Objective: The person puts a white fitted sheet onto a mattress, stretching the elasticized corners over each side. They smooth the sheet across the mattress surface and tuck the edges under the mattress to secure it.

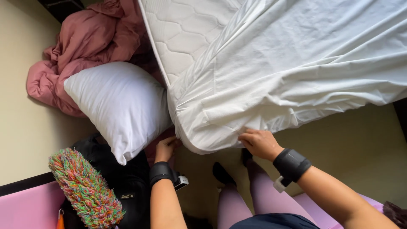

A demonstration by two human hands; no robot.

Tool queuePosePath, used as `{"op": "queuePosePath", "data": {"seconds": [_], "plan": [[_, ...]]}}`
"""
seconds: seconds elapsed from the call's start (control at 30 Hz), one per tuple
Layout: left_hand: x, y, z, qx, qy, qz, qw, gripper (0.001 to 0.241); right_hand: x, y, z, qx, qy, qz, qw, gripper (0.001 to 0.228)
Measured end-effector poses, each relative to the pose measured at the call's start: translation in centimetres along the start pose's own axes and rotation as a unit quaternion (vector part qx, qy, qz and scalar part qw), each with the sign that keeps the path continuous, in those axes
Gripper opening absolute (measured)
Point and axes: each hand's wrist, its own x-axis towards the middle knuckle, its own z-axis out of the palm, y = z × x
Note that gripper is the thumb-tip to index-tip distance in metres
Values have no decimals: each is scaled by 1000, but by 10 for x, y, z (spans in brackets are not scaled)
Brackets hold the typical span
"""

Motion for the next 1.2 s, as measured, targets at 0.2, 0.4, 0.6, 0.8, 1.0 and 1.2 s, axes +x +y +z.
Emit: {"op": "queuePosePath", "data": {"seconds": [0.2, 0.4, 0.6, 0.8, 1.0, 1.2], "plan": [[-102, 121, -33, 173, 49, 104, 978, 26, 4, 27, -1, -71, 89, 85, 990, 41], [-150, 171, -34, 234, 94, 286, 925, 21, 24, 65, 24, -74, 14, -2, 997, 7], [-170, 228, -3, 371, 40, 311, 874, 63, 32, 2, -2, 95, -33, -172, 980, 16], [-80, 164, 36, 452, 76, 366, 810, 13, 40, -53, -2, 154, -50, -210, 964, 14], [-53, 153, -26, 510, 174, 375, 754, 16, 29, -65, 48, 167, -50, -120, 977, 13], [-24, 155, -113, 531, 248, 326, 742, 11, 12, -108, 45, 215, -37, -71, 973, 17]]}}
